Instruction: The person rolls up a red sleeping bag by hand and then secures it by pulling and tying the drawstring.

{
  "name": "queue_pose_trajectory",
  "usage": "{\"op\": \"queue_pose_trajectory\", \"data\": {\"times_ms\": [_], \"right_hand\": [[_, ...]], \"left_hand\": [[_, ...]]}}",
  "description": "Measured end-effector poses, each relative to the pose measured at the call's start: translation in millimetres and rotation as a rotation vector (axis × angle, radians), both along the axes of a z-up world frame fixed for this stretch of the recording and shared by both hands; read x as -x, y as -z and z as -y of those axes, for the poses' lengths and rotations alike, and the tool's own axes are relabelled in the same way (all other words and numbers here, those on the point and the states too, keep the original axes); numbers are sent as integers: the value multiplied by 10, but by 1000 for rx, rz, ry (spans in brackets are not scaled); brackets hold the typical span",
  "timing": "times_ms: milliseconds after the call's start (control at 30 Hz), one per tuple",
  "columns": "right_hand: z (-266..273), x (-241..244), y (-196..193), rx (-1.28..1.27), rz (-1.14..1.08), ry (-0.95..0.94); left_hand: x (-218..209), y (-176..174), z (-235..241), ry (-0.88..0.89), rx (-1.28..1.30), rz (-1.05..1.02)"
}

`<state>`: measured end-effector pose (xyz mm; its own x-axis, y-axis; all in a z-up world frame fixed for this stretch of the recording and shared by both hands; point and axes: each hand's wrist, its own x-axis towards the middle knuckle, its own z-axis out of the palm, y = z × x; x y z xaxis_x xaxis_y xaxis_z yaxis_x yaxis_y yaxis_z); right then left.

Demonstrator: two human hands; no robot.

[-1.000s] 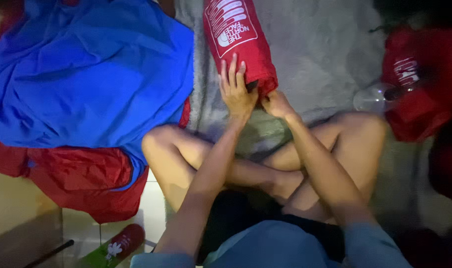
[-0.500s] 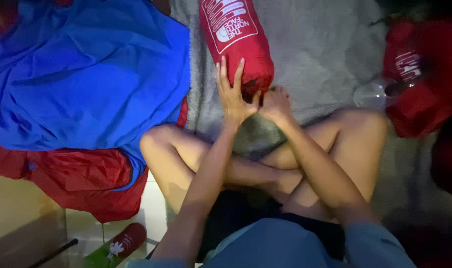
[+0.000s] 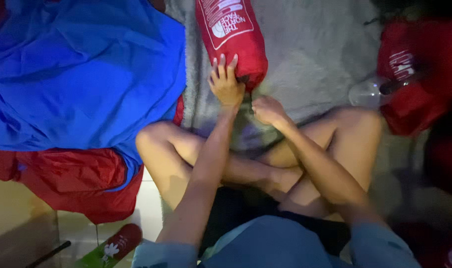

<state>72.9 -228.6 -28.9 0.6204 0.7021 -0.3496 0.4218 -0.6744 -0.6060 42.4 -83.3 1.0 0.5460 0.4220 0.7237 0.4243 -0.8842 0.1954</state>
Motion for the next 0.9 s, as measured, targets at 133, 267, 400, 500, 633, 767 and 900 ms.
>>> {"op": "queue_pose_trajectory", "data": {"times_ms": [133, 267, 400, 500, 633, 767, 900], "right_hand": [[-53, 78, -161, 169, 53, -210], [-269, 45, -127, 431, -10, 39], [-218, -59, -272, -76, 184, 331], [-49, -193, -324, -310, 135, 499], [86, -546, -606, -849, 297, 267], [150, -852, -714, -702, -60, -43], [-60, -734, -644, -759, 143, -24]], "left_hand": [[49, -39, -54, -2, 25, 10], [345, -72, 1, 291, 275, -50], [401, -205, -81, 463, 452, 35], [332, -267, -108, 423, 387, 103], [223, -236, -152, 478, 496, 1], [218, -247, -195, 467, 586, -190], [91, -180, -200, 360, 491, -240]]}}
